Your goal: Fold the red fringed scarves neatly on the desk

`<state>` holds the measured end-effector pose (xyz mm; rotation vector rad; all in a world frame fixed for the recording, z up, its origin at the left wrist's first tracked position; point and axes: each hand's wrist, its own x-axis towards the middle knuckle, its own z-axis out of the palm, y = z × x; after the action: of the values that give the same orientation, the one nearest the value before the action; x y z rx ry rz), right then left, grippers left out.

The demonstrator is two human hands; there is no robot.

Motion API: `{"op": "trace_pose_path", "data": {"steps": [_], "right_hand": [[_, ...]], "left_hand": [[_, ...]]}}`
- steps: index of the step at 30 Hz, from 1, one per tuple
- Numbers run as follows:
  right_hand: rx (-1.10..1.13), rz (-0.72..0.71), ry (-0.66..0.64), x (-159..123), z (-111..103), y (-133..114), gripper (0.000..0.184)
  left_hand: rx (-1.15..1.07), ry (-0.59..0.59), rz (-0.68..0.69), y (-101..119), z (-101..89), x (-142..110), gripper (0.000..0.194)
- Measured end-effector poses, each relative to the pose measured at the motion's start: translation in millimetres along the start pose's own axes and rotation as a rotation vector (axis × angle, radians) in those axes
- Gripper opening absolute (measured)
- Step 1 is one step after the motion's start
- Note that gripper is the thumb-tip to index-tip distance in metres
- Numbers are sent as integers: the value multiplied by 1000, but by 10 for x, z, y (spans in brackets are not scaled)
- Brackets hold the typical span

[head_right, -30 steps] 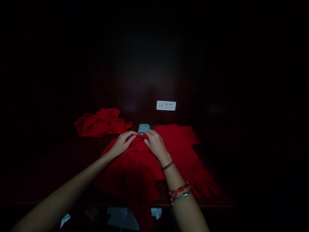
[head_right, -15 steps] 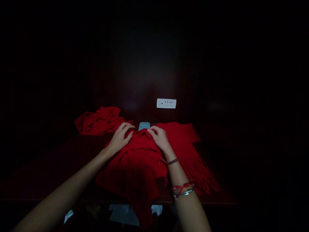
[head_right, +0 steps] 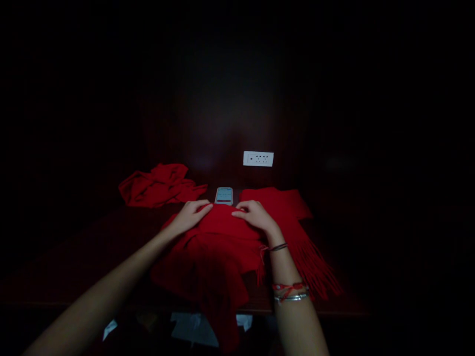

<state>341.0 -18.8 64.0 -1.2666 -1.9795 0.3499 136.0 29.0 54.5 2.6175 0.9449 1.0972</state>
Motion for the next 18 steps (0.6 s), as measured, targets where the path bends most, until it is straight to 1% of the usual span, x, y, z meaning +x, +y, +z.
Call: {"op": "trace_pose_path", "data": {"steps": [2, 4, 5, 7, 8, 9, 11, 13, 15, 17, 18], "right_hand": [[-67, 38, 30, 1, 12, 29, 23], [-74, 20, 77, 13, 48, 30, 22], [-64, -1, 96, 22, 71, 22, 22], [-48, -41, 134, 39, 124, -9, 21], [-44, -57, 158, 47, 149, -30, 21], [-39, -73, 183, 54, 172, -52, 21], [-19, -121, 239, 64, 203, -94, 19], [2, -171, 300, 69, 208, -121, 17], [6, -192, 342, 66, 184, -118, 16], [5, -159, 332, 56, 138, -83, 18], [1, -132, 293, 47, 110, -57, 20]], "left_hand": [[131, -25, -78, -51, 18, 1, 27], [244, 3, -126, -91, 39, 0, 23], [280, 36, -110, -102, 48, -2, 22], [299, 113, 6, -100, 63, -6, 26], [278, 133, 85, -87, 70, -8, 30], [237, 128, 158, -70, 80, -11, 35], [121, 68, 237, -25, 102, -17, 38], [13, 10, 231, 19, 123, -21, 33], [-47, 3, 184, 49, 132, -19, 28], [-72, 22, 145, 58, 122, -12, 24], [-80, 34, 125, 54, 112, -8, 22]]}}
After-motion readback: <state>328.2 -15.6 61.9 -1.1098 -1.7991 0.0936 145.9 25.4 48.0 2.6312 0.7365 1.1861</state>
